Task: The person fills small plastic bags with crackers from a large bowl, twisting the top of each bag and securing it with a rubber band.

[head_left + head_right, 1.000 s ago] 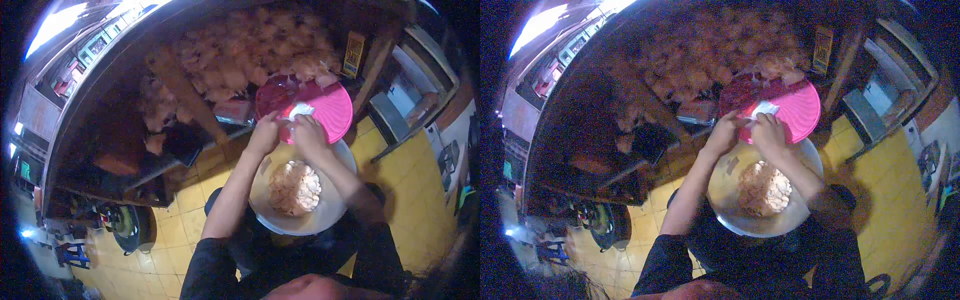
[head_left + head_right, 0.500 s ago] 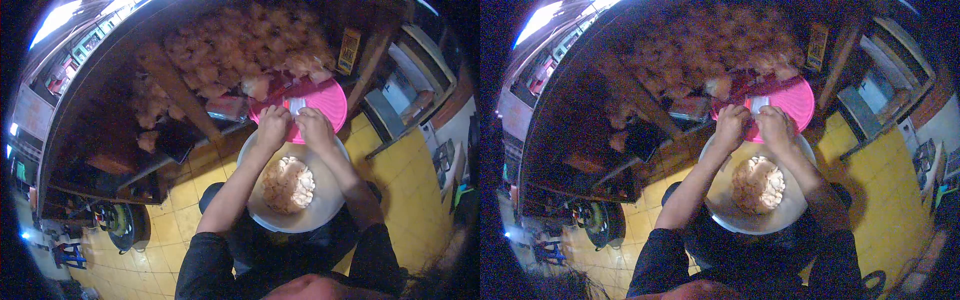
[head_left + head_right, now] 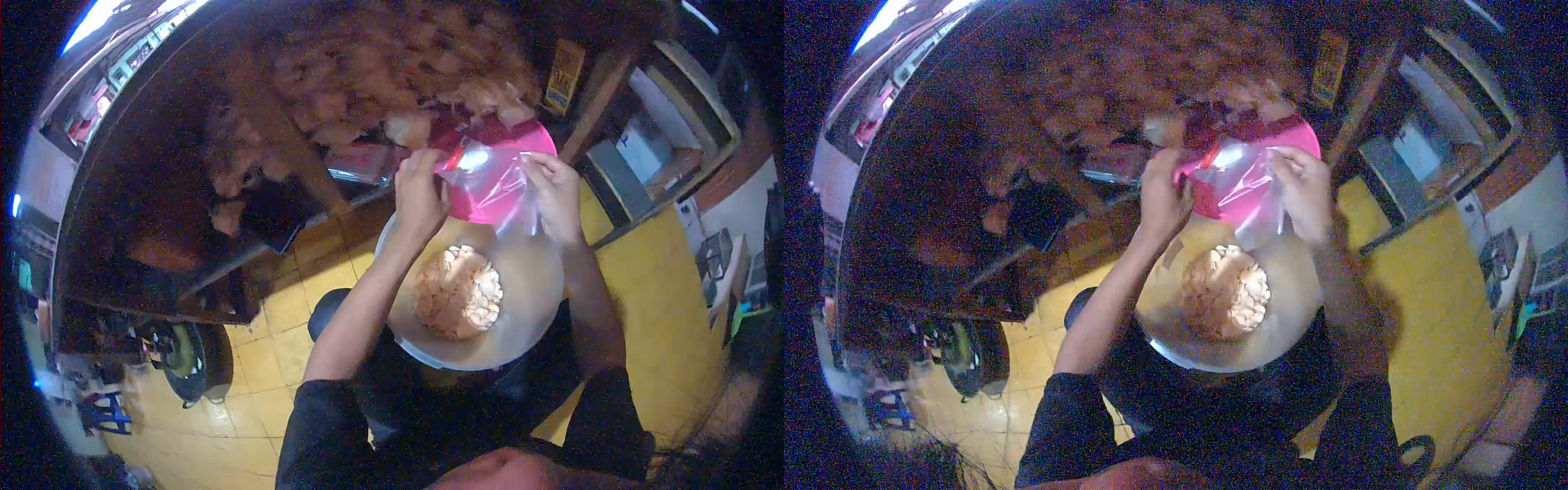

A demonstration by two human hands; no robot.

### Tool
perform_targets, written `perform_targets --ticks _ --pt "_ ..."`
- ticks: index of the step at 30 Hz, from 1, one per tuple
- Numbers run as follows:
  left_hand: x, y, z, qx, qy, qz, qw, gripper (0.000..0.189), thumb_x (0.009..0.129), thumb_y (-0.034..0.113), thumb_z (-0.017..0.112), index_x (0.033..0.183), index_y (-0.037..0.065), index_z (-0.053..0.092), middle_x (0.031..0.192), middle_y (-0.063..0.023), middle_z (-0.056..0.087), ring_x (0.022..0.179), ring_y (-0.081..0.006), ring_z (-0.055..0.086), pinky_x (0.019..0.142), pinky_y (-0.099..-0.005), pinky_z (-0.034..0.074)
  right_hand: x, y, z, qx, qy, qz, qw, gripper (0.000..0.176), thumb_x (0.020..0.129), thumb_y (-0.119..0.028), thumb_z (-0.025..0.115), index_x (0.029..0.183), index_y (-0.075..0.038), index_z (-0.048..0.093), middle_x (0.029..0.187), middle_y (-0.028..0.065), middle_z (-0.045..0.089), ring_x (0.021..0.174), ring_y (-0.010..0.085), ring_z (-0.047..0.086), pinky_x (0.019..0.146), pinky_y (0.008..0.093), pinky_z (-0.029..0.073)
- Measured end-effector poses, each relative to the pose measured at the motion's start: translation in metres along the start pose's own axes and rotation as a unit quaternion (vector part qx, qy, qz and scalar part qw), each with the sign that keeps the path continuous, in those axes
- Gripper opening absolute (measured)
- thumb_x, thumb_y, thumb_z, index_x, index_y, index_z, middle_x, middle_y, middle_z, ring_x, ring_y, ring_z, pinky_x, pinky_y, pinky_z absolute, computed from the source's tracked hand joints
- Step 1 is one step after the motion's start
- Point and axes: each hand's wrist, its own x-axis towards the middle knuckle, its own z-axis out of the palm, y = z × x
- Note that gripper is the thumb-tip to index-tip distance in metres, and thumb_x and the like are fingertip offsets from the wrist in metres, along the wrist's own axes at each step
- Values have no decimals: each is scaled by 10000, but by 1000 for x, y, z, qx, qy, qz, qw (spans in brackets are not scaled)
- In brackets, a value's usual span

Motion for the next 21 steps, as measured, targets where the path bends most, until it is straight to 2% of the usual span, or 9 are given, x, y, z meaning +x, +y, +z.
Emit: perform_targets --ticks 4,6,9,11,14,15,17,19,21 --pt "-17 39 -33 -106 -26 43 993 340 713 136 711 1021 44 602 1022 -143 596 952 -332 554 819 -425 429 1 16 7 -64 27 -10 998 175 918 -71 625 1039 53 652 920 99 705 822 124 653 740 240 510" --pt "-27 65 -40 -77 -116 192 971 368 762 189 697 1069 25 578 1018 -129 592 968 -297 549 813 -408 424 1 19 11 -114 19 -38 993 158 922 -67 599 1011 48 661 889 116 712 766 145 670 705 258 526" --pt "-42 72 -20 43 -112 231 966 347 831 191 643 1126 32 550 1032 -108 597 982 -269 553 814 -390 428 -2 24 17 -194 18 -79 978 175 936 -95 584 1029 34 657 894 134 714 743 156 682 638 256 532" --pt "-45 57 -10 9 -132 178 975 301 872 121 586 1154 36 525 1053 -150 599 990 -296 561 823 -413 439 -3 12 21 -172 -7 -7 985 183 940 -113 580 1032 26 655 871 120 711 738 158 686 601 254 527" --pt "-46 49 -16 -149 -104 -47 982 212 918 10 518 1129 11 506 984 -230 621 865 -393 622 705 -466 491 -12 -1 32 -65 -29 65 995 204 942 -153 590 1038 18 647 814 89 702 717 150 682 528 246 506" --pt "-42 53 -24 -183 -15 -41 982 220 904 -46 533 1113 14 503 888 -196 661 754 -335 667 624 -398 508 -15 -3 38 21 -19 51 998 221 939 -175 604 1041 18 641 780 71 694 701 140 674 493 242 491" --pt "-39 43 -27 -299 -41 -192 934 258 852 -72 613 1075 13 516 796 -142 684 682 -210 674 603 -310 510 -20 8 41 2 -6 47 999 217 931 -198 635 980 12 659 736 40 679 679 114 654 520 243 488" --pt "-35 43 -40 -343 -61 -276 896 262 835 -62 647 1055 9 523 764 -109 678 678 -157 657 596 -279 502 -28 23 38 -212 -126 -80 966 217 921 -203 657 906 13 674 735 33 676 662 87 631 557 245 492" --pt "-36 36 -42 -387 -76 -353 848 270 819 -52 681 1036 5 530 733 -76 672 673 -104 641 590 -249 495 -39 25 42 -213 -185 -46 958 205 913 -187 664 875 15 675 724 36 672 652 81 625 570 249 492"
